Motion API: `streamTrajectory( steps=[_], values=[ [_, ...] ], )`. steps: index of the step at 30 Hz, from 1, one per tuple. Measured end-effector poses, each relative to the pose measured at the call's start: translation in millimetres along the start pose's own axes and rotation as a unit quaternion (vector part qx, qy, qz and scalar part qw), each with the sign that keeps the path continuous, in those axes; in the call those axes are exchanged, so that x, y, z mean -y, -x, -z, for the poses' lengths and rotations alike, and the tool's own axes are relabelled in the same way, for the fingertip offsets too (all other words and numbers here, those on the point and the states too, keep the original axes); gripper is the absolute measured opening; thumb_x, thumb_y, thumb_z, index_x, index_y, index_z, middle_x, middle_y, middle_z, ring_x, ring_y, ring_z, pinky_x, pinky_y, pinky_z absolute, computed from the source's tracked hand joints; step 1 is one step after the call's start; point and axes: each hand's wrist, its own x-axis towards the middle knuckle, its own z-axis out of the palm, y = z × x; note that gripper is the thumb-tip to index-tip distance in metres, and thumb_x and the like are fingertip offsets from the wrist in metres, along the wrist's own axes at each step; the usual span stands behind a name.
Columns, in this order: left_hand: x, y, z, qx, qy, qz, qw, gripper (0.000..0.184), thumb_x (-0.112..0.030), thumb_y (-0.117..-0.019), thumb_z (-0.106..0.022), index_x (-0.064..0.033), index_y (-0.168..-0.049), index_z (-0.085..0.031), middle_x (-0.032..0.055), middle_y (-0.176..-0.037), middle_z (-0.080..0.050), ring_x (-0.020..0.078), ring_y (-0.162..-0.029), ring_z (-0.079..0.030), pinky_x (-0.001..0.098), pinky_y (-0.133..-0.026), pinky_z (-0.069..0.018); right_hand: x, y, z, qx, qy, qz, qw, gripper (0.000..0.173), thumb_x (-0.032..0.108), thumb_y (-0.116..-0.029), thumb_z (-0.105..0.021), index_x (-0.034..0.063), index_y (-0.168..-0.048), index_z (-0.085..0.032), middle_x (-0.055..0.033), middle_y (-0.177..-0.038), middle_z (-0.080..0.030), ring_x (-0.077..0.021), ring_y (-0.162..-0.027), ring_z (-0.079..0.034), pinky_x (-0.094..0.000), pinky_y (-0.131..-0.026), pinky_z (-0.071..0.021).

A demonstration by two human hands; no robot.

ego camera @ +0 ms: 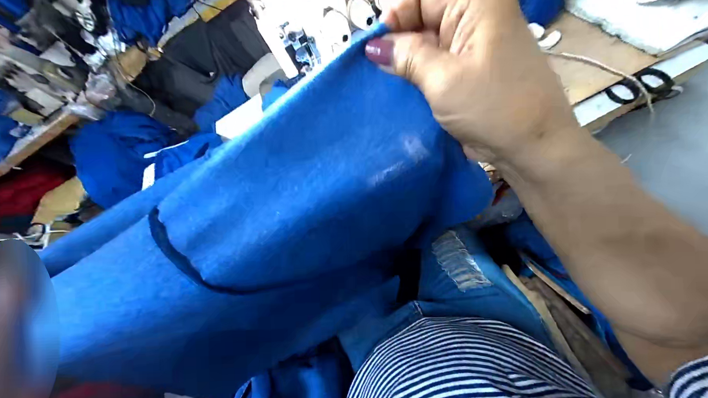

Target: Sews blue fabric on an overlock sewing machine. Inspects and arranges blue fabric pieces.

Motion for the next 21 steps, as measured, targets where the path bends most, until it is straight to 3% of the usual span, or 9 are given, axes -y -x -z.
streamTrajectory(
  steps=[2,7,14,16,18,19,21],
  values=[
    [4.0,4.9,-13.7,-0.010,-0.031,0.004,0.999,0.029,-0.026,-0.1111,-0.039,-0.0057,-0.123,-0.056,-0.0064,-0.092,-0.063,-0.0023,-0.082,-0.063,0.0213,-0.078,-0.0556,-14.7,9.3,0.3,0.025,-0.010,-0.014,1.000,0.004,0.008,-0.1004,-0.061,0.0050,-0.101,-0.063,0.0028,-0.084,-0.065,0.0011,-0.074,-0.063,-0.0168,-0.071,-0.0539],
    [9.8,11.8,-29.3,0.003,-0.015,0.002,1.000,0.027,-0.019,-0.1110,-0.037,-0.0031,-0.120,-0.057,-0.0095,-0.090,-0.064,-0.0057,-0.081,-0.063,0.0178,-0.078,-0.0552,-39.3,15.3,-2.9,0.053,-0.016,-0.093,0.994,0.006,0.010,-0.0990,-0.064,0.0067,-0.094,-0.064,0.0004,-0.081,-0.062,-0.0026,-0.070,-0.059,-0.0181,-0.065,-0.0497],
    [29.6,-2.7,-19.9,0.025,-0.027,-0.016,0.999,0.027,-0.017,-0.1099,-0.039,0.0006,-0.124,-0.053,-0.0113,-0.094,-0.063,-0.0093,-0.085,-0.062,0.0151,-0.082,-0.0537,-38.9,20.7,-5.7,0.063,-0.026,-0.102,0.992,0.007,0.009,-0.1008,-0.062,0.0069,-0.094,-0.061,0.0033,-0.076,-0.061,0.0014,-0.066,-0.058,-0.0141,-0.062,-0.0476],
    [33.6,-7.3,-20.6,0.021,-0.032,-0.026,0.999,0.024,-0.015,-0.1093,-0.039,0.0009,-0.118,-0.055,-0.0109,-0.090,-0.063,-0.0089,-0.083,-0.062,0.0149,-0.081,-0.0531,-41.0,18.5,-5.4,0.061,-0.031,-0.101,0.993,0.006,0.009,-0.1007,-0.062,0.0070,-0.095,-0.061,0.0036,-0.077,-0.062,0.0017,-0.068,-0.059,-0.0141,-0.063,-0.0491],
    [23.4,-2.9,-26.2,0.003,-0.141,-0.009,0.990,0.028,-0.017,-0.1095,-0.041,0.0062,-0.116,-0.056,-0.0024,-0.091,-0.061,-0.0055,-0.082,-0.060,0.0175,-0.081,-0.0526,-32.7,23.2,-7.0,0.060,-0.029,-0.094,0.993,0.005,0.009,-0.1013,-0.061,0.0059,-0.098,-0.062,0.0023,-0.079,-0.063,0.0002,-0.068,-0.059,-0.0157,-0.063,-0.0493],
    [15.0,-0.3,-27.5,0.016,-0.229,0.006,0.973,0.037,-0.020,-0.1099,-0.043,0.0126,-0.120,-0.057,0.0112,-0.100,-0.061,0.0052,-0.088,-0.058,0.0275,-0.087,-0.0503,-22.9,30.4,-10.0,0.069,-0.030,-0.083,0.994,0.006,0.009,-0.1016,-0.059,0.0046,-0.101,-0.063,0.0007,-0.082,-0.064,-0.0012,-0.070,-0.060,-0.0176,-0.064,-0.0506],
    [20.8,-11.4,-20.4,0.080,-0.341,-0.040,0.936,0.045,-0.026,-0.1066,-0.050,0.0159,-0.118,-0.062,0.0338,-0.112,-0.065,0.0375,-0.105,-0.064,0.0571,-0.097,-0.0487,-5.8,57.9,-26.0,0.127,-0.054,-0.083,0.987,0.011,0.009,-0.1019,-0.055,0.0044,-0.107,-0.065,-0.0005,-0.085,-0.066,-0.0032,-0.070,-0.062,-0.0205,-0.064,-0.0539]
  ],
)
